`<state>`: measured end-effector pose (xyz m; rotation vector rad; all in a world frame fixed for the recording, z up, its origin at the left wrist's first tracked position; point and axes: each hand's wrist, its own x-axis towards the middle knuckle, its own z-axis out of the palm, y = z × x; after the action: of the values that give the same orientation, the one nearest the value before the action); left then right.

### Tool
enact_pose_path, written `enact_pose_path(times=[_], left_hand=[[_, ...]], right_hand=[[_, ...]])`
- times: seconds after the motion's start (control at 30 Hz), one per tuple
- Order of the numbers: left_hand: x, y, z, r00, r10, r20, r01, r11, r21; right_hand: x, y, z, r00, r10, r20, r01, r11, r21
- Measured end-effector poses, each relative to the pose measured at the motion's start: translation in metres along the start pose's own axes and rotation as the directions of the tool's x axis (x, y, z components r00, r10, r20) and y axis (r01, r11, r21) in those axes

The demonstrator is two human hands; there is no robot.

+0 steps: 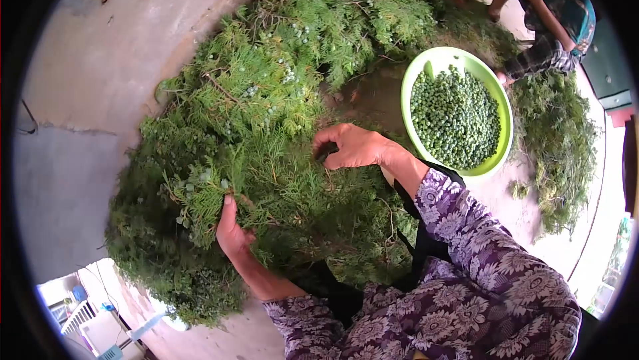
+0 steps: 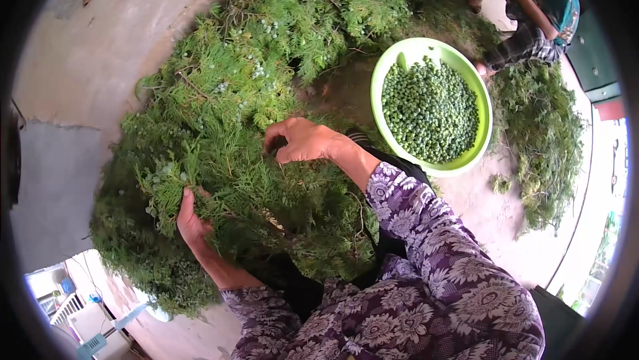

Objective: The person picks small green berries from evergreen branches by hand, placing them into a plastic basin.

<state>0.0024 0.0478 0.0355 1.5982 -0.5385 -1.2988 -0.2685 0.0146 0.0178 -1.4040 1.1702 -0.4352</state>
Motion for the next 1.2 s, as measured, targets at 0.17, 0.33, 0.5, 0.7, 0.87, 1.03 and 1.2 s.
enact_pose_path(times=[0.17,0.33,0.5,0.7,0.87,1.03,1.2], left_hand=[[-0.005,0.001,0.008,0.994,-0.065,-0.089,0.074,0.992,0.105],[-0.011,0.003,0.016,0.997,-0.048,-0.062,0.055,0.991,0.120],[-0.007,0.001,0.007,0.998,-0.045,-0.050,0.048,0.997,0.064],[-0.011,0.004,0.005,0.992,-0.002,-0.128,0.000,1.000,-0.019],[0.000,-0.002,-0.007,0.975,-0.017,-0.220,0.039,0.995,0.095],[0.007,-0.009,-0.019,0.968,0.025,-0.249,-0.011,0.998,0.059],[0.005,-0.015,-0.009,0.995,0.043,-0.087,-0.032,0.992,0.121]], right_hand=[[0.009,-0.001,0.011,0.991,-0.114,-0.076,0.128,0.969,0.211],[0.003,-0.017,0.015,0.996,-0.084,0.039,0.043,0.792,0.608],[0.004,-0.015,0.005,0.999,-0.037,0.026,0.004,0.656,0.754],[0.010,-0.015,-0.007,0.983,0.114,-0.144,0.035,0.654,0.756],[0.021,-0.009,-0.004,0.980,0.151,-0.128,-0.017,0.708,0.706],[0.014,-0.013,-0.019,0.986,0.164,-0.037,-0.077,0.641,0.764],[0.024,-0.002,-0.007,0.969,0.236,-0.075,-0.170,0.856,0.488]])
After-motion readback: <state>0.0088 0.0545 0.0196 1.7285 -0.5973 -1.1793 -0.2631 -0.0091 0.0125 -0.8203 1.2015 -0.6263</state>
